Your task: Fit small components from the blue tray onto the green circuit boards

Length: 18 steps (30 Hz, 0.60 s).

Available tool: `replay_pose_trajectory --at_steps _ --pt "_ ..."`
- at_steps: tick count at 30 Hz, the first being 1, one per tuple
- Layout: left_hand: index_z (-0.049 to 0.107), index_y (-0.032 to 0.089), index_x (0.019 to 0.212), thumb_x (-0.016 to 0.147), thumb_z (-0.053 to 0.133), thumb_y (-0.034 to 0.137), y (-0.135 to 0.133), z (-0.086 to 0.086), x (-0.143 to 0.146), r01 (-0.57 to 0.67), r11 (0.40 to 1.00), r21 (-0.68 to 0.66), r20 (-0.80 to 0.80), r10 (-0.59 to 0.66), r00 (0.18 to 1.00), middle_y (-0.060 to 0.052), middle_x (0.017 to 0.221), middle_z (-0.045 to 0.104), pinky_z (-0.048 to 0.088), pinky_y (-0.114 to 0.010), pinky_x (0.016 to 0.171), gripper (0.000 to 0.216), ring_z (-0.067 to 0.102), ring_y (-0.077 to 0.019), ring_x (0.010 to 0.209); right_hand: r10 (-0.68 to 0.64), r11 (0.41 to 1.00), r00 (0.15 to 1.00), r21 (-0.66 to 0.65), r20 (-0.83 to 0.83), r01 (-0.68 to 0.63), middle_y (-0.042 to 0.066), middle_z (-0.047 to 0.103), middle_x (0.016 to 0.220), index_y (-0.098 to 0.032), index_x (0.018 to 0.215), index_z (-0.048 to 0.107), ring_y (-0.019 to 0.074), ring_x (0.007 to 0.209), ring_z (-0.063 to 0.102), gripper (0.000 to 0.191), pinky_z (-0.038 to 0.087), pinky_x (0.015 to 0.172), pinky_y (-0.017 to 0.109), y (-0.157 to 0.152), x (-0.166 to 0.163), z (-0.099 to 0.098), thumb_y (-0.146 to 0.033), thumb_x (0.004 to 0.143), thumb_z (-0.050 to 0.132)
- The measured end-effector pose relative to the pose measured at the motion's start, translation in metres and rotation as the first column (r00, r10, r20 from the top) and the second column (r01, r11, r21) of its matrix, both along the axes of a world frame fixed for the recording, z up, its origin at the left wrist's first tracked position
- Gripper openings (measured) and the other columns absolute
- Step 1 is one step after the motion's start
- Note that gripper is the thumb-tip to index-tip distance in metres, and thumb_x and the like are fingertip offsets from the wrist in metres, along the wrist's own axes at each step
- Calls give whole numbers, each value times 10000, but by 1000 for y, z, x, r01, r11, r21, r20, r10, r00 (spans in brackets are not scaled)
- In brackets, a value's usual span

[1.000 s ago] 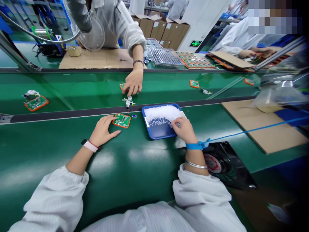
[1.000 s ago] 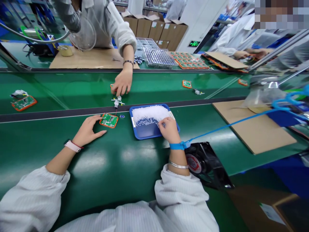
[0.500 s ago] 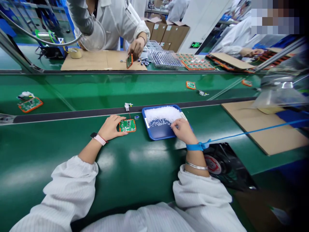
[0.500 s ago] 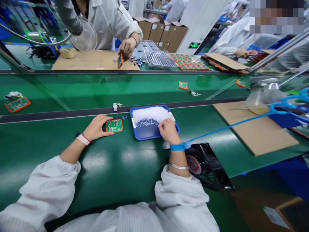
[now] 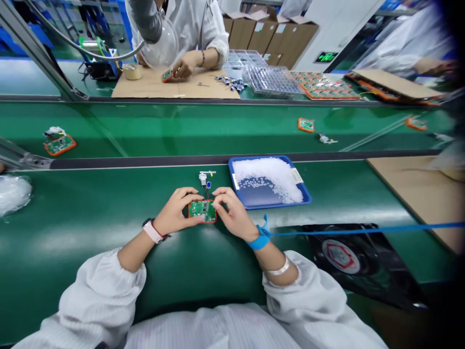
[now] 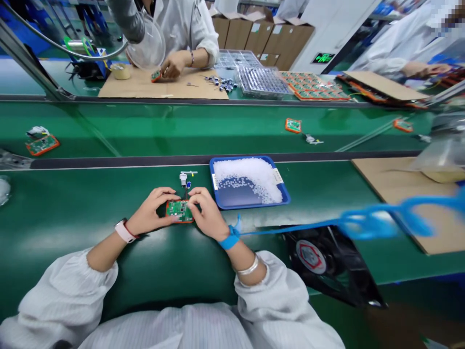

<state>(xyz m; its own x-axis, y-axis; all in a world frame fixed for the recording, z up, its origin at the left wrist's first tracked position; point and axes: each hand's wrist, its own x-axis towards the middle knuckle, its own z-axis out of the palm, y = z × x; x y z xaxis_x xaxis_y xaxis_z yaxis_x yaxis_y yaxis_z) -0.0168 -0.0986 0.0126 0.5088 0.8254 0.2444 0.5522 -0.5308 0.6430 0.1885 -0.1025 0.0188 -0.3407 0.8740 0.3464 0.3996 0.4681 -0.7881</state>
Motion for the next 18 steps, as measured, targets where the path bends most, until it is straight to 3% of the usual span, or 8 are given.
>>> replay_pose_trajectory --at_steps 3,9,18 --pt "649 206 910 838 543 289 2 -1 12 -74 996 -42 129 79 988 -63 985 630 435 -372 877 152 550 -203 977 10 999 999 -52 -41 -13 72 494 941 -209 758 483 196 966 500 126 426 850 379 -3 -17 -14 -217 869 426" --pt "665 198 763 802 578 233 8 -5 21 -88 987 -134 192 113 975 -41 850 676 472 -363 801 101 598 -188 851 -7 998 1000 -59 -9 6 70 504 945 -208 757 493 206 966 492 117 411 861 404 3 -13 -21 -211 858 436" --pt "669 181 644 736 582 136 13 -2 25 -117 967 -226 102 143 984 -22 775 683 487 -324 737 135 624 -172 762 37 997 999 -70 27 -35 62 474 909 -204 735 474 189 929 491 124 420 816 366 6 -12 -27 -141 832 430"
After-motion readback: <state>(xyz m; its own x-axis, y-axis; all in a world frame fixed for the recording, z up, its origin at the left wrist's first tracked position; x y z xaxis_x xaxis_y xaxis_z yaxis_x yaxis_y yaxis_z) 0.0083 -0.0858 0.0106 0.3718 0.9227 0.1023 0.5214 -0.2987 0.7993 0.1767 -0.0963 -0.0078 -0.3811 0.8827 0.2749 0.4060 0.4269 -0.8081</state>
